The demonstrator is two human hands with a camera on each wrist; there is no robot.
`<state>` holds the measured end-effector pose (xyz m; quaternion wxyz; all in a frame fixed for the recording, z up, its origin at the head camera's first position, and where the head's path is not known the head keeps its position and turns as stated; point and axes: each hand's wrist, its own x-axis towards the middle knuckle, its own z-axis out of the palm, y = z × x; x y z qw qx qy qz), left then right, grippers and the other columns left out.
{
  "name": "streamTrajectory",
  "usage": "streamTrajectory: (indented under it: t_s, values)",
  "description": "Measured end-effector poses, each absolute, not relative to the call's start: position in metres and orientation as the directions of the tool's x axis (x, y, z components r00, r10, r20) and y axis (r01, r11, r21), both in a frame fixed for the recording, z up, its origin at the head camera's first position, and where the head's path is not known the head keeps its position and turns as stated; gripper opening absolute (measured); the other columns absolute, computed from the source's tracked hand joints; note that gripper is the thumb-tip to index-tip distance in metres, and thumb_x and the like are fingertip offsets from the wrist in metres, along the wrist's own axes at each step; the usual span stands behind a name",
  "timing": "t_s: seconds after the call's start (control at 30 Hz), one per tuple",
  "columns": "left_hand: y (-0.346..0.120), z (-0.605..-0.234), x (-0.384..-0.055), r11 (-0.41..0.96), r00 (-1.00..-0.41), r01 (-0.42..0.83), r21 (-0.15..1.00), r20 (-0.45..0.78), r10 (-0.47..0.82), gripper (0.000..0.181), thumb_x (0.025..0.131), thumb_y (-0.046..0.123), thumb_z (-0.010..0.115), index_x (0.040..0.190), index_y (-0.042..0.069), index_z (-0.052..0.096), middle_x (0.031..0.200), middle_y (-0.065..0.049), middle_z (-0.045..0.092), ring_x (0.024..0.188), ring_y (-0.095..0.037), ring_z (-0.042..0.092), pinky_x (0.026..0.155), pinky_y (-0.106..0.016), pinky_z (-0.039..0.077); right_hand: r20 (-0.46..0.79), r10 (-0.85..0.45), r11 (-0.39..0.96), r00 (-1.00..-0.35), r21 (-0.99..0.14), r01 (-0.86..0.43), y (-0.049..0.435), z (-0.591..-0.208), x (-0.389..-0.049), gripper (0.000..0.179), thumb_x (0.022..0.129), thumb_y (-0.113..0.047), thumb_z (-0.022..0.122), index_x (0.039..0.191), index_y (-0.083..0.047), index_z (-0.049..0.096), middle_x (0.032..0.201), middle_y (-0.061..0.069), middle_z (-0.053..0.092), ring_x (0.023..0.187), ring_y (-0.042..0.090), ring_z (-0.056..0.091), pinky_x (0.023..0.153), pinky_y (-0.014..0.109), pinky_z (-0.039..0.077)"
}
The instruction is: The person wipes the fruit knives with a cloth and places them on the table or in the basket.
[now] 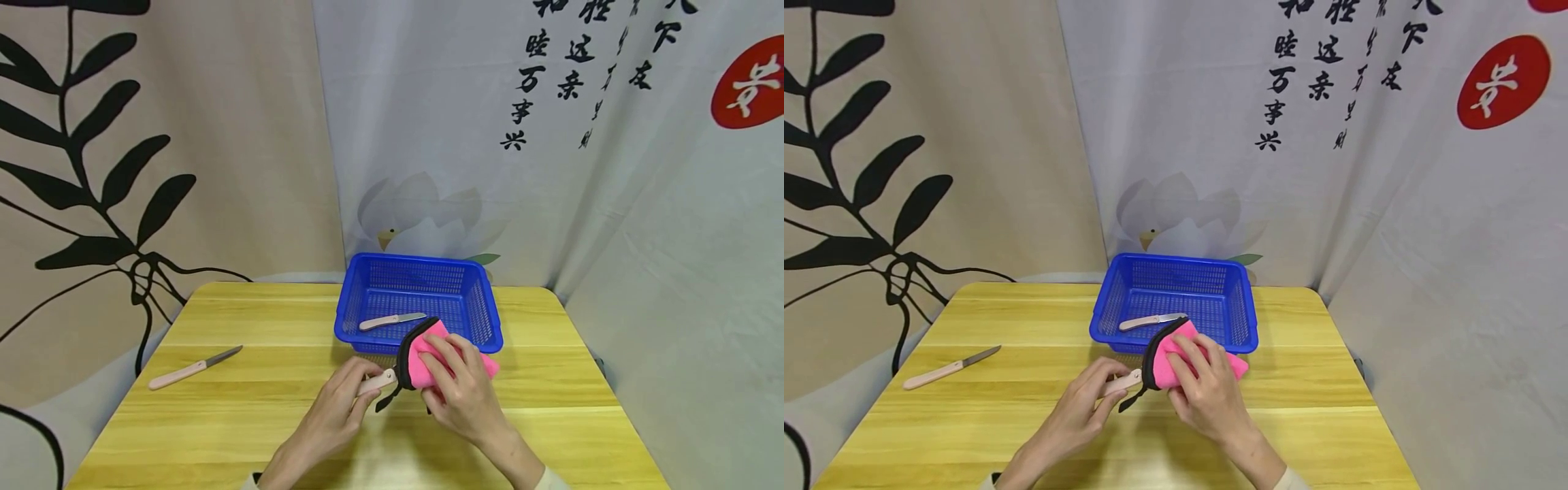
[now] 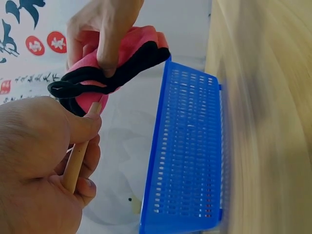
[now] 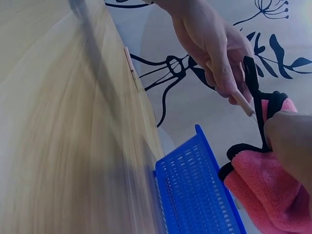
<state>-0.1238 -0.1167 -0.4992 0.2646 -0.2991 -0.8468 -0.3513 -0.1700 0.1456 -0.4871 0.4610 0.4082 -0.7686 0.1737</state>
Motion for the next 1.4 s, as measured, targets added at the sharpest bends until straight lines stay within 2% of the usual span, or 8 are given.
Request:
streamTrajectory:
  t_s: [0.27, 0.57, 0.67, 0.87, 0.93, 1.07, 1.17, 1.4]
  values:
    - [-0.118, -0.499, -0.122, 0.58, -0.698, 0.678, 0.451, 0.642, 0.317, 0.025, 0.098, -0.001, 0.081, 0.12, 0.006, 0.07, 0.114, -0.002, 0.072, 0.102, -0.01, 0.067, 0.088, -0.032, 0.062, 0.854, -0.45, 0.629, -0.263, 0.094, -0.772, 0.155, -0.485, -0.176, 0.048, 0.077, -0.013, 0.067, 0.122, -0.001, 0.081, 0.138, 0.021, 0.076, 0.121, 0.046, 0.064, 0.106, 0.055, 0.049]
    - [-0.117, -0.499, -0.121, 0.591, -0.743, 0.634, 0.499, 0.604, 0.287, 0.027, 0.097, -0.002, 0.083, 0.12, 0.006, 0.071, 0.114, -0.001, 0.073, 0.099, -0.007, 0.067, 0.086, -0.029, 0.064, 0.884, -0.386, 0.648, -0.262, 0.058, -0.759, 0.168, -0.478, -0.182, 0.042, 0.083, -0.011, 0.061, 0.118, 0.002, 0.081, 0.136, 0.024, 0.075, 0.118, 0.049, 0.063, 0.108, 0.053, 0.046]
    - [-0.117, -0.499, -0.122, 0.594, -0.757, 0.617, 0.516, 0.594, 0.271, 0.027, 0.097, -0.002, 0.083, 0.119, 0.006, 0.072, 0.112, -0.001, 0.073, 0.097, -0.006, 0.068, 0.085, -0.029, 0.065, 0.894, -0.38, 0.627, -0.239, 0.059, -0.777, 0.165, -0.478, -0.18, 0.042, 0.082, -0.011, 0.062, 0.118, 0.002, 0.081, 0.135, 0.025, 0.075, 0.118, 0.049, 0.062, 0.108, 0.052, 0.046]
    - [-0.113, -0.497, -0.124, 0.576, -0.754, 0.622, 0.53, 0.603, 0.26, 0.027, 0.096, -0.003, 0.084, 0.118, 0.007, 0.073, 0.113, -0.002, 0.075, 0.099, -0.01, 0.071, 0.085, -0.028, 0.066, 0.887, -0.446, 0.519, -0.118, 0.149, -0.842, 0.146, -0.483, -0.17, 0.04, 0.082, -0.013, 0.066, 0.116, 0.0, 0.082, 0.131, 0.023, 0.078, 0.115, 0.047, 0.067, 0.104, 0.051, 0.051]
    - [-0.112, -0.496, -0.125, 0.57, -0.743, 0.634, 0.522, 0.616, 0.262, 0.03, 0.094, -0.006, 0.085, 0.118, 0.008, 0.073, 0.113, -0.002, 0.075, 0.101, -0.012, 0.072, 0.087, -0.029, 0.066, 0.874, -0.476, 0.493, -0.098, 0.173, -0.853, 0.139, -0.486, -0.166, 0.039, 0.083, -0.014, 0.066, 0.116, -0.002, 0.082, 0.132, 0.022, 0.078, 0.115, 0.046, 0.068, 0.103, 0.05, 0.053]
    - [-0.111, -0.496, -0.126, 0.567, -0.717, 0.656, 0.498, 0.645, 0.263, 0.035, 0.09, -0.012, 0.085, 0.116, 0.009, 0.073, 0.114, -0.001, 0.074, 0.107, -0.015, 0.074, 0.091, -0.032, 0.066, 0.853, -0.515, 0.472, -0.089, 0.195, -0.86, 0.131, -0.491, -0.163, 0.042, 0.08, -0.013, 0.066, 0.118, -0.003, 0.082, 0.135, 0.02, 0.078, 0.117, 0.044, 0.069, 0.102, 0.049, 0.057]
    - [-0.109, -0.496, -0.126, 0.557, -0.721, 0.655, 0.51, 0.643, 0.259, 0.037, 0.089, -0.016, 0.083, 0.114, 0.009, 0.073, 0.114, 0.0, 0.074, 0.107, -0.014, 0.074, 0.091, -0.032, 0.065, 0.849, -0.521, 0.479, -0.093, 0.2, -0.855, 0.129, -0.493, -0.162, 0.045, 0.077, -0.012, 0.067, 0.118, -0.004, 0.082, 0.136, 0.02, 0.077, 0.118, 0.044, 0.069, 0.102, 0.049, 0.057]
    - [-0.109, -0.496, -0.126, 0.531, -0.728, 0.658, 0.534, 0.631, 0.268, 0.032, 0.095, -0.012, 0.081, 0.116, 0.01, 0.071, 0.115, 0.001, 0.073, 0.107, -0.014, 0.072, 0.091, -0.031, 0.064, 0.847, -0.518, 0.511, -0.12, 0.194, -0.837, 0.131, -0.493, -0.164, 0.046, 0.076, -0.013, 0.068, 0.119, -0.005, 0.082, 0.137, 0.02, 0.077, 0.119, 0.044, 0.068, 0.102, 0.049, 0.056]
